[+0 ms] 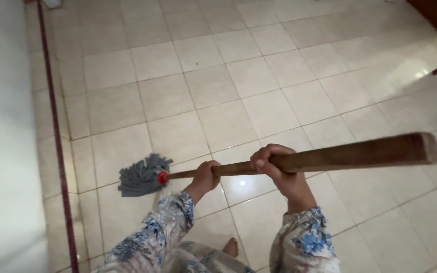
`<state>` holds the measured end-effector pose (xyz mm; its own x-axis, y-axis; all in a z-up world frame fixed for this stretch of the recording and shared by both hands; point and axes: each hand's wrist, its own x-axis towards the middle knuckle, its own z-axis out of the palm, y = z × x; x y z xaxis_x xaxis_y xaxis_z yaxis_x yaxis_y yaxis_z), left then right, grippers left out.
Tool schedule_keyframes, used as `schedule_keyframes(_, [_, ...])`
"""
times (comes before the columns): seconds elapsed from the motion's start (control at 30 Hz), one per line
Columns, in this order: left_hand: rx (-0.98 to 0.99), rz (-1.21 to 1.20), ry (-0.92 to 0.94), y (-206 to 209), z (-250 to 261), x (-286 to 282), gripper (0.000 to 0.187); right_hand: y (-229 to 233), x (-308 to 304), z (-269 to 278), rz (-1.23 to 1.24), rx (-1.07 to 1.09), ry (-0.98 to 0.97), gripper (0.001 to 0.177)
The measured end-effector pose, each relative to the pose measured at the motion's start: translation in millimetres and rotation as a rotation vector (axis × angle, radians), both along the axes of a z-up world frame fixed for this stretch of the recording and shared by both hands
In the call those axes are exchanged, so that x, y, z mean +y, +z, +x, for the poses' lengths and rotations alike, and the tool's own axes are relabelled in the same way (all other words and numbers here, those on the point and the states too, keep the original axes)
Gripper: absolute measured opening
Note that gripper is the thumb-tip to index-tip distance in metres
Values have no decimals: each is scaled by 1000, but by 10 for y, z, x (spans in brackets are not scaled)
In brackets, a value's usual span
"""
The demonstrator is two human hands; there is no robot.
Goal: The person is mopping the tiled floor with a string mop.
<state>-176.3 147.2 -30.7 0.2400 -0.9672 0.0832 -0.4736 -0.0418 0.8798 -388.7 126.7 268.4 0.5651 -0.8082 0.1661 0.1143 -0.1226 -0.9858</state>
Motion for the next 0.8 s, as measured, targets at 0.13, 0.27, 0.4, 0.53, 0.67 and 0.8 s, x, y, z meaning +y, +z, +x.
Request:
schedule_keyframes(0.13, [729, 146, -55, -691, -567, -527, 23, 65, -105, -513, -55, -44, -1, 19])
schedule_keyframes(0.27, [-15, 60, -70, 218, -907, -537, 7, 0, -221, -833, -69, -70, -73, 16])
schedule_keyframes(0.4, [-65, 218, -289, 592, -954, -578, 28, 188, -199, -867, -147, -126, -415, 13])
schedule_keyframes(0.53, [-92, 189, -220, 553, -885, -415, 32, 451, 24, -746, -230, -343, -568, 17])
schedule_keyframes(0.67, [-88, 148, -218, 546, -681, -256, 32, 191, 18, -698, -224, -427, -336, 13])
schedule_keyframes(0.8, [-148, 244, -222, 798, -463, -7, 31, 245, 49, -494, -214, -368, -293, 14])
